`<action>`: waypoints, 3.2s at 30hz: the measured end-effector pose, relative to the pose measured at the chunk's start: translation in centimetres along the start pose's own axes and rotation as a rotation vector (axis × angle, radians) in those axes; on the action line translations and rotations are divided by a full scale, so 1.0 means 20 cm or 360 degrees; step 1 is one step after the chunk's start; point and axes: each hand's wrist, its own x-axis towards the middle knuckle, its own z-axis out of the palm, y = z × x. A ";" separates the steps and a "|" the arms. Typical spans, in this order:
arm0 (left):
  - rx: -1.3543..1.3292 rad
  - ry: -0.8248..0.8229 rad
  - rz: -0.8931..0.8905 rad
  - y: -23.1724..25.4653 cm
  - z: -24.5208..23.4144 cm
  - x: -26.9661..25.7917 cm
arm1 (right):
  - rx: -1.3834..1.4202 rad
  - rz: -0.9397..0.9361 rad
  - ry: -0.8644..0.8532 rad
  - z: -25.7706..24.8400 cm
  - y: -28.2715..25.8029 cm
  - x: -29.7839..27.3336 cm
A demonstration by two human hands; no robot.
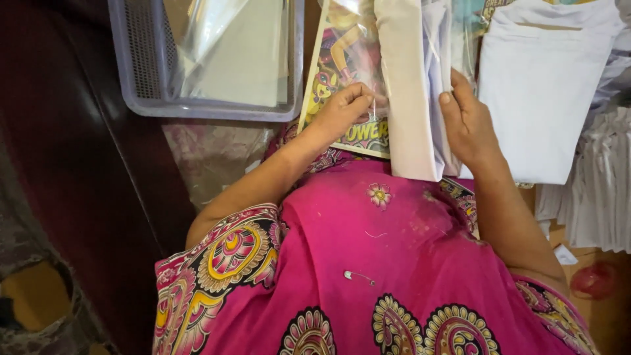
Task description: Folding white t-shirts and placing them into clear plastic bags with decorative cardboard inserts.
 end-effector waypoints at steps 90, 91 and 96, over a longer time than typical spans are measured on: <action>0.0485 0.0097 -0.0045 0.06 -0.18 -0.08 | 0.0359 0.0831 0.0170 -0.07 0.10 -0.03; 0.0460 0.0055 -0.0080 0.08 -0.18 -0.09 | 0.0532 0.0806 0.0152 -0.06 0.16 -0.03; 0.0034 0.0155 0.0005 -0.02 -0.14 -0.04 | 0.0820 0.0857 0.0269 0.01 0.33 -0.04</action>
